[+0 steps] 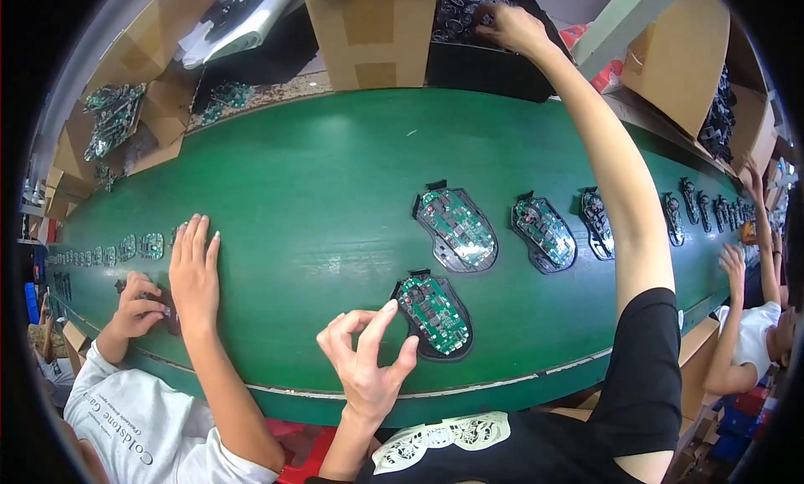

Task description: The person assembles computer mice on a conveyor belt by retrieving scroll wheels from a container, installing them onto mouse circuit board assemblies by hand, and sliding the assembled units down the line.

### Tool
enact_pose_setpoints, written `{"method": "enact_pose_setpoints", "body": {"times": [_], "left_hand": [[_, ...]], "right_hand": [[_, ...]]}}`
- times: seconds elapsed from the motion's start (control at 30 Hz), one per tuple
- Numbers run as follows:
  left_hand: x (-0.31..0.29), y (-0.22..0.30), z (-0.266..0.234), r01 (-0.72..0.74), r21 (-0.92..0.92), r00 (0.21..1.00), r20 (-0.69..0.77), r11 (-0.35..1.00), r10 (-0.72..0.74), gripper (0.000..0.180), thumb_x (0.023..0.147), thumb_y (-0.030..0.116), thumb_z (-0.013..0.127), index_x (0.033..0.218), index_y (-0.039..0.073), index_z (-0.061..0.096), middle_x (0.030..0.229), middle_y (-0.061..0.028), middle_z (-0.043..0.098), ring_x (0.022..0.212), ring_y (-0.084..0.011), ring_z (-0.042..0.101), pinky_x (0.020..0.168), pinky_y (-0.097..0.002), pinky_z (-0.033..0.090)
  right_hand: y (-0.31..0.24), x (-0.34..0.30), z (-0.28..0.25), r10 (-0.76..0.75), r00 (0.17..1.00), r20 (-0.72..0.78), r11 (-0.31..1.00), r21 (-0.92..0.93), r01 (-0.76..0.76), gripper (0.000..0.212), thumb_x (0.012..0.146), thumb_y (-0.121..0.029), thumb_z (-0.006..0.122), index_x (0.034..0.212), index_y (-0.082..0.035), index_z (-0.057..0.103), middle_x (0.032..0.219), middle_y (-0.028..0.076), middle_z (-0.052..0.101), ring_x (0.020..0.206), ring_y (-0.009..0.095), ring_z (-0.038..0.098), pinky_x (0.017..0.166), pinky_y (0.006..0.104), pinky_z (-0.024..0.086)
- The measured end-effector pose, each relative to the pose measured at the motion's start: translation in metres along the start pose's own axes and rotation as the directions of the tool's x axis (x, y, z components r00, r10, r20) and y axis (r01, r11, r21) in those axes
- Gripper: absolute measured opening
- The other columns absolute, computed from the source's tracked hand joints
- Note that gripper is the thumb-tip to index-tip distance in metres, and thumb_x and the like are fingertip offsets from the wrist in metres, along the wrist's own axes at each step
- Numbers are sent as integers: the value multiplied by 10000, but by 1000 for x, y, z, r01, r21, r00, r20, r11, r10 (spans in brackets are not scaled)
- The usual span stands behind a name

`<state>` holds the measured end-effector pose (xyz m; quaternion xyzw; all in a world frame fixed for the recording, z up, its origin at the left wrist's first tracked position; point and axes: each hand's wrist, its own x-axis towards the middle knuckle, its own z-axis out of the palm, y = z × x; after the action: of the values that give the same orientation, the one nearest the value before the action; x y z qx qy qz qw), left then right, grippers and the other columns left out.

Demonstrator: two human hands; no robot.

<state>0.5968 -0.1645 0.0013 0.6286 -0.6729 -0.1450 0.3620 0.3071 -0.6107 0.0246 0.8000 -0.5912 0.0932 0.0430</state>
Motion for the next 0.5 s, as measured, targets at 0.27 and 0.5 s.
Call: {"method": "enact_pose_setpoints", "body": {"times": [0.27, 0.5], "left_hand": [[-3, -13, -2, -26, -23, 997, -77, 999, 24, 413, 775, 69, 785, 1177, 146, 726, 1062, -72, 601, 1042, -260, 545, 994, -480, 438], [4, -6, 2, -69, -38, 994, -86, 997, 65, 394, 767, 6, 773, 1129, 158, 741, 1067, -65, 624, 1047, -266, 556, 990, -483, 449]], "right_hand": [[10, 2, 4, -74, 988, -136, 981, -188, 47, 294, 904, -370, 674, 1056, -128, 740, 973, 199, 727, 935, 404, 695, 829, 483, 559], [11, 2, 0, -148, 986, -82, 986, -82, 142, 406, 891, -393, 668, 1020, -9, 678, 890, 289, 693, 847, 449, 689, 735, 530, 559]]}}
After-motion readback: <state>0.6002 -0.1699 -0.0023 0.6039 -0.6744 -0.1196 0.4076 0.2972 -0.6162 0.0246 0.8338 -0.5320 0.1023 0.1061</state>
